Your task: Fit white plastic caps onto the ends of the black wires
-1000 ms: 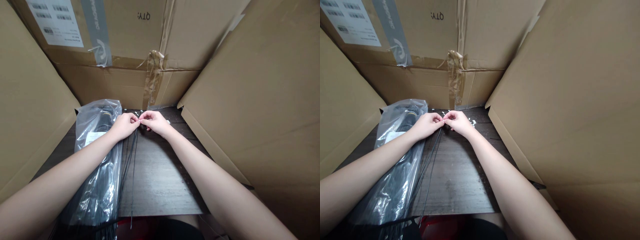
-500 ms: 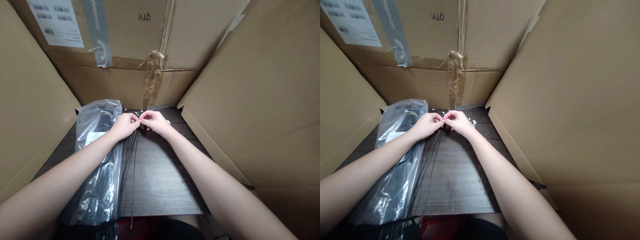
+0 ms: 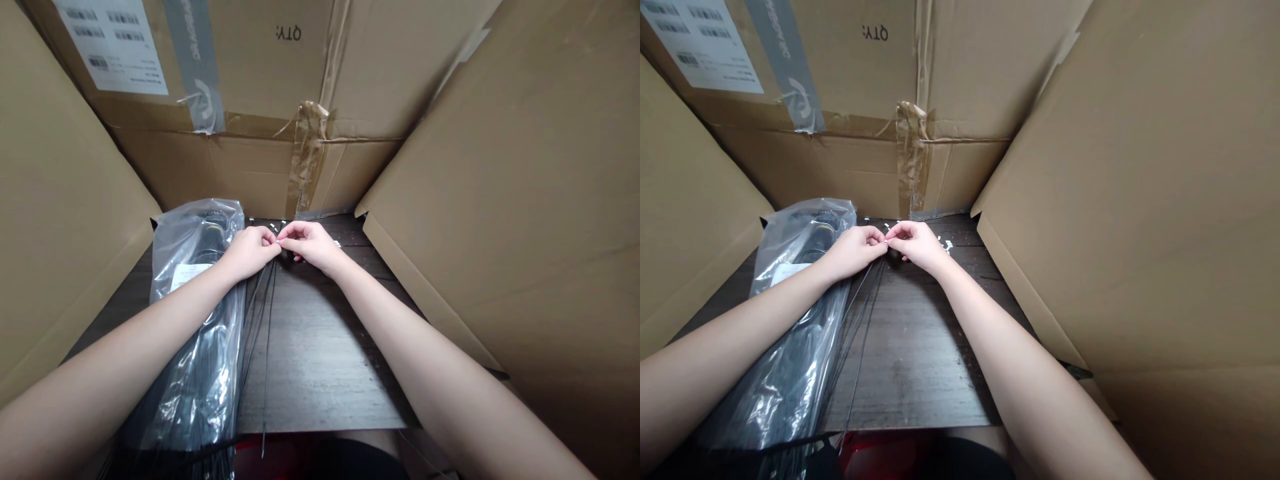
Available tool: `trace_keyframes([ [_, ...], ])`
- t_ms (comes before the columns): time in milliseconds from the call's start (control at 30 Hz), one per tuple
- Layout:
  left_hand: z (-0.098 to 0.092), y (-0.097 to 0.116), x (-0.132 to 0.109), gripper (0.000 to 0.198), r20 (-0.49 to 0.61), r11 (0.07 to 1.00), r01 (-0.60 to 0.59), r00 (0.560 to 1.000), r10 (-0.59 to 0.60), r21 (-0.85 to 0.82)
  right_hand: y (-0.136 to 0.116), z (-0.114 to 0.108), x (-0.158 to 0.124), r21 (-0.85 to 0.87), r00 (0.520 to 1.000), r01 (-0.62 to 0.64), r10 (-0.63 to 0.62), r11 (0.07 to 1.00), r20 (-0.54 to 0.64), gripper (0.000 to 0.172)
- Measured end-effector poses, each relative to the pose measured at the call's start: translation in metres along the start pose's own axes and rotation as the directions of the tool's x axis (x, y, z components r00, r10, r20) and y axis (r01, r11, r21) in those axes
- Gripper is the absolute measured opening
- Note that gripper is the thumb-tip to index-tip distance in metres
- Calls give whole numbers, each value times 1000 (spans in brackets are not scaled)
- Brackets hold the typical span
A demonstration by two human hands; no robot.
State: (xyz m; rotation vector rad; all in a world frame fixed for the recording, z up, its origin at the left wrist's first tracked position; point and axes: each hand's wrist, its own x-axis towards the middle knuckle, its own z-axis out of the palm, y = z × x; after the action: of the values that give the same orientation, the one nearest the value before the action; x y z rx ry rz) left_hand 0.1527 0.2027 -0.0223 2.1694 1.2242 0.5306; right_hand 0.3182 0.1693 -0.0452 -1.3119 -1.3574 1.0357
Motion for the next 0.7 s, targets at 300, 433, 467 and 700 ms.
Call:
trace_keyframes([
  [300,-1,1,-2,19,3,1000,-15,1000,15,25,-3,1,-1,-6,1000,6,-6,1000,0,5],
  [433,-1,0,-1,21,9,999,-27,1000,27,27,-2,1,0,-12,1000,8,-8,1000,3,5],
  [467,-1,0,-1,21,11,999,-28,1000,28,29,-1,1,0,-12,1000,8,-8,1000,4,5],
  [700,-2,4,-2,19,12,999,-15,1000,15,45,0,1,1,-21,1000,3,-3,1000,5,5],
])
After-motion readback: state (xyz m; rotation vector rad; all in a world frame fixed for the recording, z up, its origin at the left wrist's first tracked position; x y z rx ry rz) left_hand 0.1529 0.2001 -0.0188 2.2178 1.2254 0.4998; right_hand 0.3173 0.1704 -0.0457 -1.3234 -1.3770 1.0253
